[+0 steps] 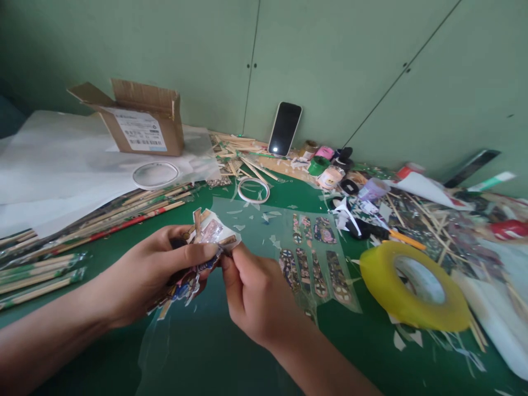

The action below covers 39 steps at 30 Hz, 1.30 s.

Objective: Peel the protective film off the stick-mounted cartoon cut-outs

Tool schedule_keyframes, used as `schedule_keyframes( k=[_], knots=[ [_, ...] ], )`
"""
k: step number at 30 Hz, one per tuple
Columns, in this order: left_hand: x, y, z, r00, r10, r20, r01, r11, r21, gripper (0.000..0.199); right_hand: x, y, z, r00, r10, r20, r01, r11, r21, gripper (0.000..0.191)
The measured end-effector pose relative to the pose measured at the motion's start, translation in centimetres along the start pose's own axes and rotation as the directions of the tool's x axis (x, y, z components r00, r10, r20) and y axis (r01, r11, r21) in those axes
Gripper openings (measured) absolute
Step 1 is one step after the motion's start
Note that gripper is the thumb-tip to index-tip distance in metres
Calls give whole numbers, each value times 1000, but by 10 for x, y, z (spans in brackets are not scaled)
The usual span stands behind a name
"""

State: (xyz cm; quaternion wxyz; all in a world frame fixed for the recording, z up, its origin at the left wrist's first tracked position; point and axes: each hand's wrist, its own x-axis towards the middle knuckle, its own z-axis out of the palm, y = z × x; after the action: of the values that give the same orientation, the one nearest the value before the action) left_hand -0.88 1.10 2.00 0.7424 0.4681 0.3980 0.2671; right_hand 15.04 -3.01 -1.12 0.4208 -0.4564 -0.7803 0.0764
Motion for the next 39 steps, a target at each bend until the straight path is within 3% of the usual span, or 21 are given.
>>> schedule_keyframes(
  k=[7, 25, 28, 33, 39],
  knots=[
    [-2, 3, -1, 1000, 18, 19, -18, 1000, 4, 17, -3, 4, -1, 998, 2, 70, -6, 999, 52, 21],
    [-5, 11, 0, 991, 105, -85, -65, 922, 381, 22, -3, 4, 4, 998, -58, 28, 62, 986, -152, 22],
    [-4, 8, -1, 993, 100, -67, -76, 949, 305, 20, -2, 2, 4, 998, -57, -4, 56, 989, -137, 23],
    [-1, -4, 2, 994, 108, -35, -107, 994, 16, 17, -2, -1, 4, 998, -51, -45, 44, 988, -145, 16],
    [3, -7, 7, 987, 155, -38, -156, 986, -50, 24, -2, 1, 4, 995, -44, -86, 22, 969, -245, 21]
  ],
)
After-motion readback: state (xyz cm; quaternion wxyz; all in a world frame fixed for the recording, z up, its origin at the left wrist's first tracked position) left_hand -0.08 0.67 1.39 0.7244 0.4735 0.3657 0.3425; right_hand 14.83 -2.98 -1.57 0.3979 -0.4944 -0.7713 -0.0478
